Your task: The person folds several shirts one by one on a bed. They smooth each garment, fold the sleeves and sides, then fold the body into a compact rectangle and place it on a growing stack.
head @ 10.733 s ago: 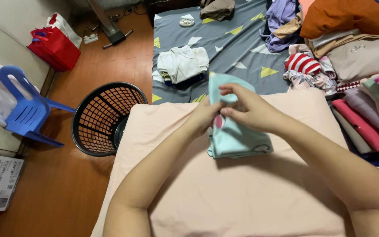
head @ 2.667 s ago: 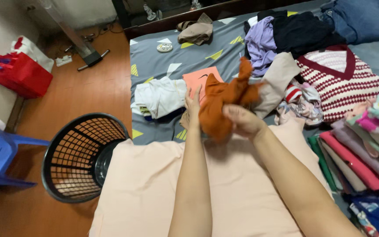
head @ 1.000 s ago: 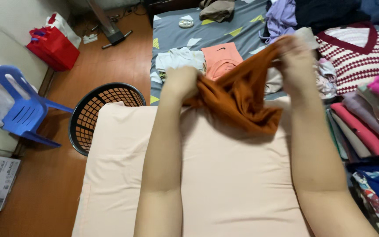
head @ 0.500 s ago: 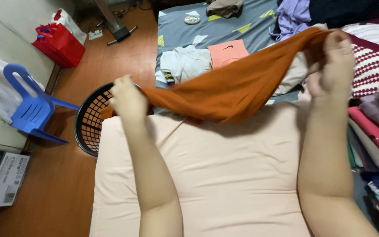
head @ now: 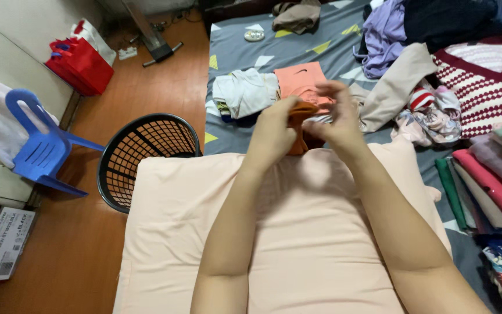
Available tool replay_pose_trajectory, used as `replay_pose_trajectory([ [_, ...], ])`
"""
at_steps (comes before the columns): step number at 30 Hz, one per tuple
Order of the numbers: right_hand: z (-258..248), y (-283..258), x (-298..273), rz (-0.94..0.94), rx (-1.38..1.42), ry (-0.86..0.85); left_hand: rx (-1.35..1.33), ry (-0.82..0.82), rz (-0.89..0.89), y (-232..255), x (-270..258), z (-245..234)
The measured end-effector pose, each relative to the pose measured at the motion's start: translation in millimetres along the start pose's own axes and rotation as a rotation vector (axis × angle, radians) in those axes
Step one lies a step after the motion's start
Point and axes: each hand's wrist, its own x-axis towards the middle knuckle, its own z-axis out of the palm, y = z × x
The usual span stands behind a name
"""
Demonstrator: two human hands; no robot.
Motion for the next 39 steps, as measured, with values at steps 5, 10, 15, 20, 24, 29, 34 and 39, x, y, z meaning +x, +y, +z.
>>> replay_pose_trajectory([
  [5, 16, 50, -3, 0.346, -0.254, -0.699, -0.062, 0.030, -0.009, -36, 12, -21],
  [10, 10, 69, -11, 0.662, -0.770, -0.936, 0.368, -0.523, -0.075, -89, 7, -33],
  [15, -23, 47, -2, 0.630, -1.009, -1.015, 0.455, -0.613, -0.252, -137, -40, -55],
  [20, -69, 36, 25, 0.586, -1.042, -1.000, 0.579, -0.606, -0.266, -151, -31, -23],
  [24, -96, 55, 10, 0.467, -0.723, -0.883, 0.490, -0.517, -0.233, -129, -11, -5],
  [29, -82, 85, 2, 0.274, -0.857, -0.416, 0.307, -0.372, -0.036, -74, 24, -4],
  [34, -49, 82, 31, -0.146, -0.664, -0.283, 0.036, -0.226, 0.262, -35, 59, 3],
  [39, -37, 71, 53, 0.084, -0.725, -0.692, -0.211, 0.094, 0.489, -62, 102, -67],
])
